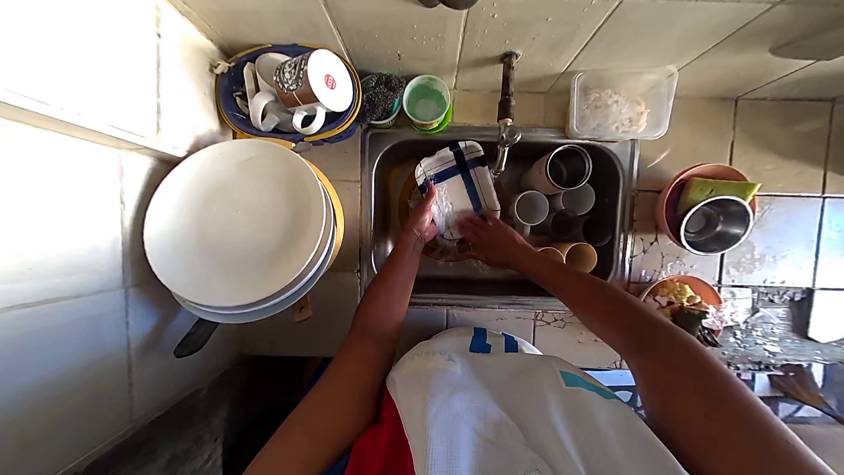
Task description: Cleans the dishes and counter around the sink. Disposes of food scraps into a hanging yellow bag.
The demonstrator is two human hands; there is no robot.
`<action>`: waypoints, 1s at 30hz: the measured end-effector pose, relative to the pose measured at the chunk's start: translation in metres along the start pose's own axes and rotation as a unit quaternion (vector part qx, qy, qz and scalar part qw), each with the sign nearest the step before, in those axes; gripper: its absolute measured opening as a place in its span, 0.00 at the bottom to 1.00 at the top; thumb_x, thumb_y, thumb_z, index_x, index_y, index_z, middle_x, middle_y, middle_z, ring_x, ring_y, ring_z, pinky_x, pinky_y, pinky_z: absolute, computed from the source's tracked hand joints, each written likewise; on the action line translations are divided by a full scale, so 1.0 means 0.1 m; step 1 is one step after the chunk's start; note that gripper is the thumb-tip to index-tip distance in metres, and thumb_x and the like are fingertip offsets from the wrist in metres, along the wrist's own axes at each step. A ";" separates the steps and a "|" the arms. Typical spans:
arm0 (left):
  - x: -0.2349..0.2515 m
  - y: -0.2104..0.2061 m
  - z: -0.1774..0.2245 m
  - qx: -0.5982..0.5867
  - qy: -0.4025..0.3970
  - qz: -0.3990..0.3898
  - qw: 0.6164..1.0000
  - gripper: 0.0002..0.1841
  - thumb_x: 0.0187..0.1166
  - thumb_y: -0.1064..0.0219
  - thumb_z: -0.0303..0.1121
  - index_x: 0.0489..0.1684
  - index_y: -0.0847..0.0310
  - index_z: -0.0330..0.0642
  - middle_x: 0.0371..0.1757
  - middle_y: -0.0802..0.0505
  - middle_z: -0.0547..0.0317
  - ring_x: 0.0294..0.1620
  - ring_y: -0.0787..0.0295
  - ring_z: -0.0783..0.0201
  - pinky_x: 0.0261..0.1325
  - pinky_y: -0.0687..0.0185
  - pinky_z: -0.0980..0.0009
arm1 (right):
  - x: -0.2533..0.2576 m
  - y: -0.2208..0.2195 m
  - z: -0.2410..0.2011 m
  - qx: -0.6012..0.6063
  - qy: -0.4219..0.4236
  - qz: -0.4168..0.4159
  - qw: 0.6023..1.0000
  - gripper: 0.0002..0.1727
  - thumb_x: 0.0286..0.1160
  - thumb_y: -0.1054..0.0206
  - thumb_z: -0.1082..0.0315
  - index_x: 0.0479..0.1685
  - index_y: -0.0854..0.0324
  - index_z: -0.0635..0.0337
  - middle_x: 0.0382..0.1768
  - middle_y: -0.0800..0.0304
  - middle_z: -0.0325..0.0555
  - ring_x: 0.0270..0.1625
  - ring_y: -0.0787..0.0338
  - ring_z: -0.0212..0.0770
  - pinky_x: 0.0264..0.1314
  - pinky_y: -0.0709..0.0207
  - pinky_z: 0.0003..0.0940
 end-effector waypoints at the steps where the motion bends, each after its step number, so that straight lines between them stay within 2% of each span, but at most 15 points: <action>1: 0.00 0.00 0.01 0.002 -0.009 0.012 1.000 0.34 0.92 0.58 0.59 0.91 0.47 0.49 0.83 0.25 0.50 0.81 0.27 0.56 0.80 0.26 0.51 | -0.02 0.02 0.10 -0.017 -0.038 0.022 0.999 0.41 0.86 0.45 0.40 0.85 0.32 0.65 0.88 0.33 0.57 0.91 0.38 0.60 0.93 0.54 0.66; 3: 0.01 -0.02 0.01 0.016 -0.011 0.031 0.999 0.35 0.92 0.57 0.60 0.93 0.48 0.49 0.87 0.28 0.50 0.85 0.31 0.55 0.84 0.30 0.49 | -0.02 0.06 0.28 -0.047 -0.141 0.048 0.988 0.47 0.86 0.53 0.32 0.91 0.40 0.64 0.91 0.40 0.56 0.95 0.46 0.60 0.90 0.66 0.78; 6: -0.02 -0.14 -0.02 0.047 0.018 0.052 0.997 0.38 0.89 0.58 0.64 0.92 0.47 0.49 0.87 0.28 0.49 0.85 0.31 0.54 0.83 0.29 0.48 | 0.22 0.17 0.44 -0.032 -0.261 0.066 0.963 0.48 0.87 0.58 0.32 0.97 0.53 0.57 0.96 0.52 0.50 0.97 0.63 0.64 0.87 0.79 0.84; 10: -0.05 -0.33 -0.18 0.065 0.062 0.011 0.996 0.38 0.88 0.60 0.66 0.90 0.42 0.50 0.79 0.19 0.50 0.78 0.21 0.55 0.77 0.22 0.51 | 0.66 0.18 0.45 -0.006 -0.350 0.128 0.928 0.46 0.88 0.61 0.34 0.98 0.57 0.54 0.97 0.63 0.57 0.97 0.65 0.65 0.89 0.81 0.80; 12: -0.04 -0.37 -0.29 0.039 0.087 -0.034 0.995 0.39 0.86 0.62 0.69 0.87 0.37 0.53 0.75 0.16 0.52 0.74 0.18 0.56 0.73 0.20 0.51 | 0.84 0.14 0.36 0.012 -0.340 0.126 0.932 0.41 0.90 0.61 0.48 0.96 0.61 0.64 0.97 0.65 0.60 0.98 0.65 0.62 0.92 0.76 0.74; 14: -0.04 -0.35 -0.33 -0.007 0.079 -0.040 0.996 0.38 0.86 0.60 0.69 0.82 0.32 0.52 0.69 0.12 0.53 0.69 0.15 0.58 0.70 0.17 0.54 | 0.83 0.15 0.23 0.034 -0.252 0.092 0.963 0.36 0.91 0.59 0.57 0.96 0.56 0.63 0.97 0.61 0.53 0.98 0.64 0.62 0.94 0.68 0.70; 17: -0.03 -0.26 -0.28 -0.043 0.059 -0.024 0.997 0.39 0.84 0.63 0.71 0.81 0.32 0.53 0.66 0.11 0.56 0.66 0.14 0.61 0.66 0.15 0.58 | 0.60 0.11 0.07 0.033 -0.062 0.003 0.998 0.35 0.91 0.59 0.55 0.94 0.47 0.64 0.95 0.51 0.53 0.97 0.56 0.59 0.95 0.71 0.69; 20: 0.09 -0.09 -0.21 0.001 0.081 0.050 0.995 0.38 0.86 0.56 0.68 0.87 0.38 0.53 0.75 0.17 0.52 0.74 0.19 0.55 0.72 0.19 0.49 | 0.19 0.02 -0.07 0.000 -0.008 -0.051 0.999 0.46 0.80 0.37 0.40 0.91 0.39 0.63 0.93 0.44 0.56 0.95 0.46 0.61 0.94 0.63 0.71; 21: 0.13 -0.04 -0.18 0.027 0.080 0.055 0.995 0.37 0.87 0.54 0.66 0.90 0.41 0.54 0.81 0.21 0.51 0.79 0.24 0.54 0.76 0.24 0.46 | 0.06 0.03 -0.07 -0.019 -0.012 -0.061 0.998 0.45 0.76 0.29 0.45 0.89 0.35 0.60 0.93 0.42 0.55 0.94 0.46 0.60 0.94 0.63 0.71; 22: 0.19 0.00 -0.16 0.054 0.081 0.052 0.994 0.37 0.88 0.52 0.65 0.91 0.43 0.54 0.83 0.24 0.52 0.82 0.27 0.53 0.79 0.26 0.45 | -0.05 0.08 -0.03 -0.035 -0.024 -0.048 0.998 0.40 0.75 0.26 0.57 0.87 0.32 0.61 0.91 0.40 0.56 0.94 0.44 0.60 0.94 0.63 0.71; 23: 0.23 0.01 -0.15 0.078 0.083 0.051 0.992 0.36 0.88 0.51 0.63 0.89 0.40 0.52 0.80 0.20 0.51 0.78 0.22 0.53 0.75 0.22 0.46 | -0.14 0.17 0.00 -0.059 -0.046 -0.024 0.997 0.34 0.76 0.31 0.72 0.85 0.31 0.64 0.90 0.37 0.59 0.93 0.43 0.60 0.93 0.61 0.70; 24: 0.25 0.00 -0.15 0.099 0.090 0.045 0.990 0.35 0.88 0.49 0.63 0.86 0.36 0.50 0.74 0.15 0.49 0.72 0.17 0.53 0.70 0.17 0.48 | -0.20 0.27 0.01 -0.089 -0.073 0.001 0.993 0.31 0.77 0.38 0.79 0.84 0.30 0.67 0.88 0.35 0.60 0.93 0.42 0.59 0.91 0.60 0.74; 27: 0.25 -0.14 -0.15 0.153 0.137 -0.002 0.979 0.34 0.88 0.50 0.62 0.82 0.33 0.45 0.64 0.11 0.47 0.61 0.11 0.54 0.61 0.12 0.52 | -0.34 0.55 -0.04 -0.105 -0.061 0.116 0.986 0.18 0.78 0.40 0.81 0.63 0.14 0.69 0.73 0.15 0.61 0.84 0.26 0.64 0.84 0.56 0.85; 29: 0.27 -0.21 -0.17 0.204 0.148 -0.016 0.968 0.34 0.89 0.51 0.61 0.80 0.32 0.43 0.64 0.12 0.47 0.61 0.12 0.56 0.62 0.14 0.54 | -0.42 0.60 -0.14 -0.086 0.018 0.145 0.986 0.10 0.76 0.36 0.79 0.46 0.08 0.66 0.57 0.06 0.57 0.71 0.13 0.61 0.87 0.49 0.77; 30: 0.28 -0.23 -0.19 0.231 0.143 -0.009 0.962 0.34 0.89 0.48 0.61 0.81 0.31 0.41 0.66 0.13 0.45 0.64 0.14 0.54 0.65 0.16 0.52 | -0.46 0.61 -0.20 -0.080 0.046 0.147 0.985 0.09 0.77 0.36 0.78 0.43 0.08 0.65 0.52 0.04 0.55 0.67 0.10 0.59 0.88 0.47 0.75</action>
Point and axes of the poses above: each hand's wrist, its own x-axis towards the middle knuckle, its own y-axis out of the back of the hand, z = x × y, the point moved 4 cm from there along x, towards the middle knuckle
